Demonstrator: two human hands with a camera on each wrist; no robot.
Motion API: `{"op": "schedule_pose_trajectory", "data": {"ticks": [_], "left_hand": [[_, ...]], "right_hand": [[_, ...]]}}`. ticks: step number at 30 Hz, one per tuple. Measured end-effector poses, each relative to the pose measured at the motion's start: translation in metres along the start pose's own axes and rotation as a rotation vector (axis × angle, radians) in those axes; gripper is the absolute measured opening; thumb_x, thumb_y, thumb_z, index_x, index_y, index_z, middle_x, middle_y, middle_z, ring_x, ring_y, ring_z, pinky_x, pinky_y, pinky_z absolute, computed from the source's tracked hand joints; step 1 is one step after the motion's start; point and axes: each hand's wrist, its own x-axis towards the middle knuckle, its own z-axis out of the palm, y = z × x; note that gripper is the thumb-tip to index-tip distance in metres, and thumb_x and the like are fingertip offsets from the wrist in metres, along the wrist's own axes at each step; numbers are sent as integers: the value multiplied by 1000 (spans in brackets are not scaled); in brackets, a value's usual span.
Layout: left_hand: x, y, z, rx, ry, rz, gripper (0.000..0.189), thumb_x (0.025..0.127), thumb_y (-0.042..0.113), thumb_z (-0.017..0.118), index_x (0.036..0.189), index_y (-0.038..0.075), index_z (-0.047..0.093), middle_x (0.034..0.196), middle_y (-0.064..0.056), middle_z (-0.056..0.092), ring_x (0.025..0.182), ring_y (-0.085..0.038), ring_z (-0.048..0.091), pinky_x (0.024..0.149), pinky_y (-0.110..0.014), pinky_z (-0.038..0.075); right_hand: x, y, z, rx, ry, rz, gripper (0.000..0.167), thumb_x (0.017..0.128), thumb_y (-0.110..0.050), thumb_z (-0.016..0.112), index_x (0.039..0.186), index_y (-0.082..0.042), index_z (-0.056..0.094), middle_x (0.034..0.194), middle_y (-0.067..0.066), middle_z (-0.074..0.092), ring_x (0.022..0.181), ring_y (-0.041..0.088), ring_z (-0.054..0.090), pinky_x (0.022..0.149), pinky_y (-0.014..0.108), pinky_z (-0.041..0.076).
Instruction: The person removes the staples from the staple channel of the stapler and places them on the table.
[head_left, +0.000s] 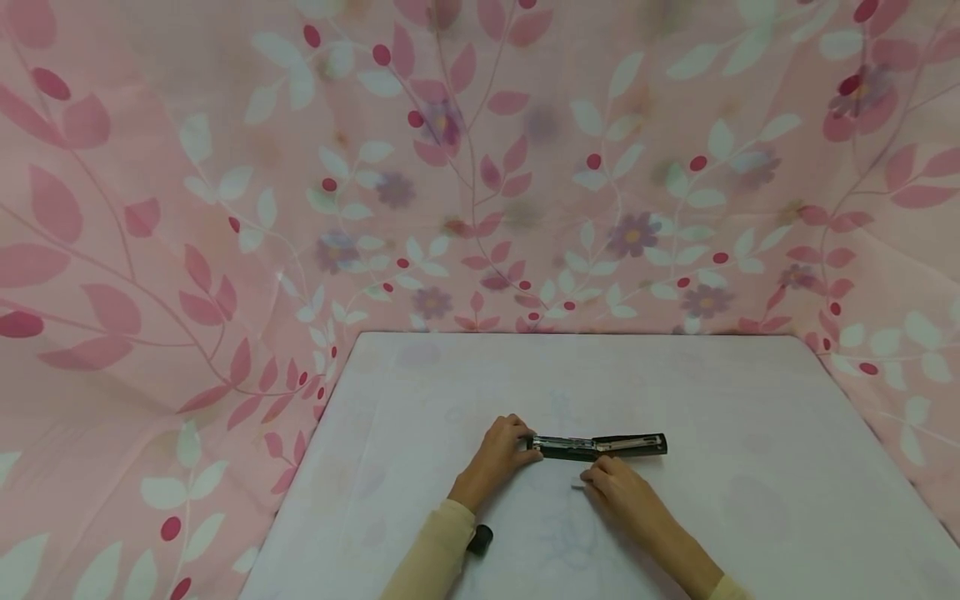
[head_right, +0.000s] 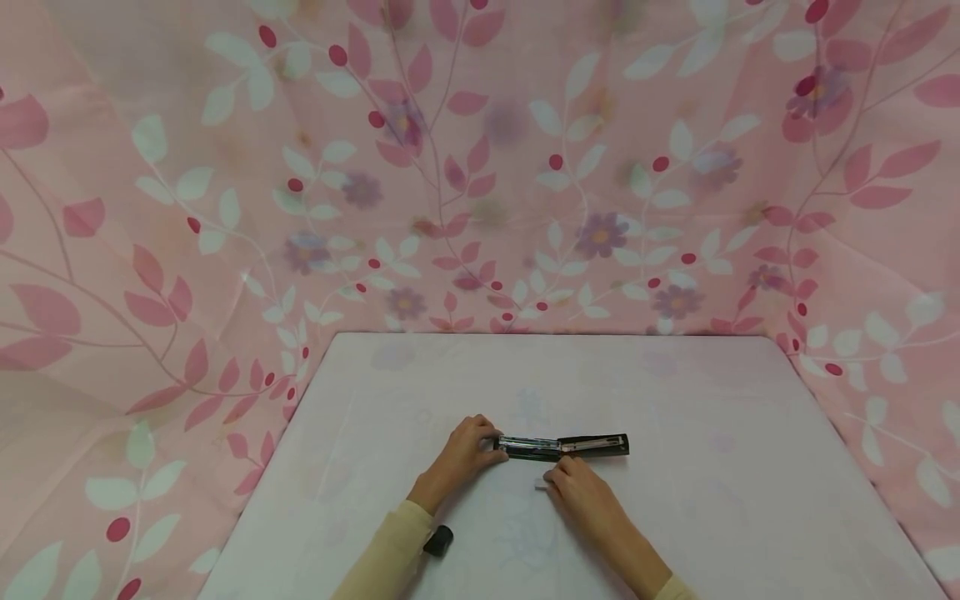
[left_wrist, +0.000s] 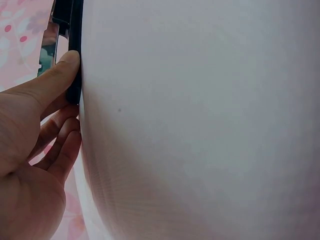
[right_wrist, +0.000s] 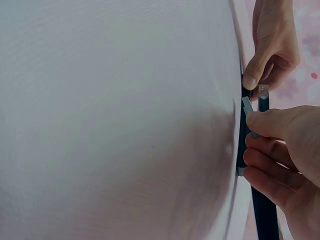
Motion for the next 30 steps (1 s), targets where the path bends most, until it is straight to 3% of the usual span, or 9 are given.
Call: {"op": "schedule_pose_trajectory", "data": {"ticks": [10, 18, 30], "left_hand": [[-1, 1, -1, -14, 6, -10, 33, 77, 31, 83, 103, 11, 76, 99, 0, 65, 90, -13, 54, 79, -26, 46], [0, 1, 1, -12, 7, 7, 32, 78, 31, 83, 103, 12, 76, 99, 0, 65, 89, -13, 53, 78, -24, 44], [0, 3, 1, -13, 11, 10, 33, 78, 31, 82, 104, 11, 76, 100, -1, 65, 90, -14, 53, 78, -25, 45]], "right_hand": [[-4, 3, 6, 20, -25, 36, 14, 78, -12, 81, 90, -13, 75, 89, -6, 63, 84, 10, 59, 75, 29, 53], [-4, 7, 5, 45, -91, 77, 11, 79, -14, 80, 89, -13, 76, 87, -6, 64, 80, 9, 60, 72, 28, 52], [-6, 7, 7, 54, -40, 80, 13, 79, -18, 81, 89, -13, 76, 87, -7, 64, 80, 8, 59, 72, 28, 52]]}}
